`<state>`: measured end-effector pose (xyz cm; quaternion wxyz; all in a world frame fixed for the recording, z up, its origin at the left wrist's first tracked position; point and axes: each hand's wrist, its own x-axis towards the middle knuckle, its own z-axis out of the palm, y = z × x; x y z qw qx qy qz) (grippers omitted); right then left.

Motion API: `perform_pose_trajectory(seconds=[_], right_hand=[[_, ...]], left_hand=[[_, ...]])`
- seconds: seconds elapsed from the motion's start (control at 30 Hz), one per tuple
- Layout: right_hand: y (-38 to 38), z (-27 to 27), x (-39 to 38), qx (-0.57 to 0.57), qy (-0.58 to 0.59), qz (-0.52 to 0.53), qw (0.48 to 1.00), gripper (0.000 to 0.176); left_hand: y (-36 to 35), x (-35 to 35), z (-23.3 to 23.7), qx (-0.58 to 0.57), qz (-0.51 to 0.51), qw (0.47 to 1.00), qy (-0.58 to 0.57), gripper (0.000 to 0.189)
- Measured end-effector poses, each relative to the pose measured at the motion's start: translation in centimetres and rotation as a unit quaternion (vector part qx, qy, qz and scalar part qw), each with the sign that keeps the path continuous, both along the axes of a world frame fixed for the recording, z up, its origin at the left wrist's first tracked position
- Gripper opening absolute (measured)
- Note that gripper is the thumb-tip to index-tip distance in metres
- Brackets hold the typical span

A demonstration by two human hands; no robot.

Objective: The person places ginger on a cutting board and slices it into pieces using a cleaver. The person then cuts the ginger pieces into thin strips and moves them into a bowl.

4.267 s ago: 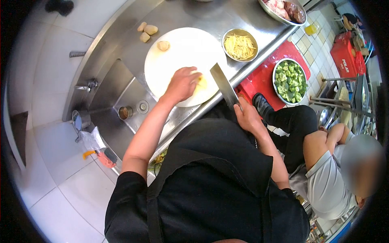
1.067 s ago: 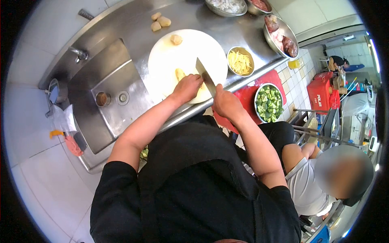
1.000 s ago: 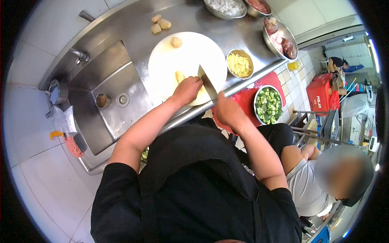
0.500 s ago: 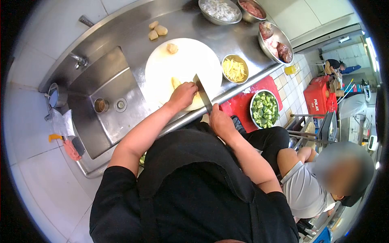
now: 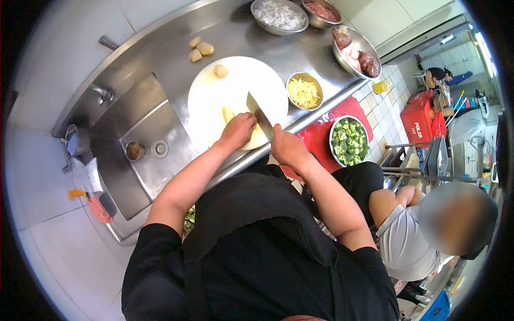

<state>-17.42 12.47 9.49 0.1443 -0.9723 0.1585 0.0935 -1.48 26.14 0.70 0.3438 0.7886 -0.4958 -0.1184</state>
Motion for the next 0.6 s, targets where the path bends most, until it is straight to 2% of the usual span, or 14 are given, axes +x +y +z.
perform_pose_trajectory(seconds=[0.07, 0.13, 0.2, 0.27, 0.3, 0.33, 0.43, 0.53, 0.6], right_hand=[[0.4, 1.0, -1.1, 0.014, 0.006, 0.0, 1.0, 0.022], [2.0, 2.1, -3.3, 0.031, 0.067, -0.029, 0.997, 0.021], [2.0, -0.4, -3.8, 0.019, 0.065, -0.036, 0.997, 0.02], [1.2, -1.0, -2.6, 0.003, -0.026, 0.004, 1.0, 0.02], [0.9, 0.9, -1.0, 0.042, -0.005, -0.009, 0.999, 0.02], [0.7, 1.4, 0.0, 0.032, 0.022, -0.023, 0.999, 0.02], [1.6, 2.2, -2.1, 0.039, 0.064, -0.017, 0.997, 0.023], [2.2, -1.2, -4.6, 0.046, 0.044, -0.057, 0.996, 0.022], [1.3, -2.2, -3.6, 0.047, -0.097, -0.009, 0.994, 0.024]], left_hand=[[0.1, -0.2, -0.9, -0.06, 0.007, 0.998, -0.007, 0.015], [0.2, -0.1, -0.6, -0.047, 0.007, 0.999, -0.005, 0.015], [0.4, -0.2, -0.5, -0.032, 0.0, 0.999, -0.001, 0.015], [0.4, -0.4, -0.7, -0.06, 0.011, 0.998, 0.0, 0.015], [0.5, -0.7, -0.9, -0.056, 0.003, 0.998, 0.002, 0.015], [0.3, -0.4, -0.8, -0.043, 0.0, 0.999, -0.007, 0.014], [0.6, -0.2, -0.4, -0.037, -0.002, 0.999, -0.012, 0.015], [0.8, -0.4, -0.6, -0.047, 0.0, 0.999, 0.0, 0.016], [0.6, -0.4, -0.6, -0.05, 0.01, 0.999, -0.012, 0.016]])
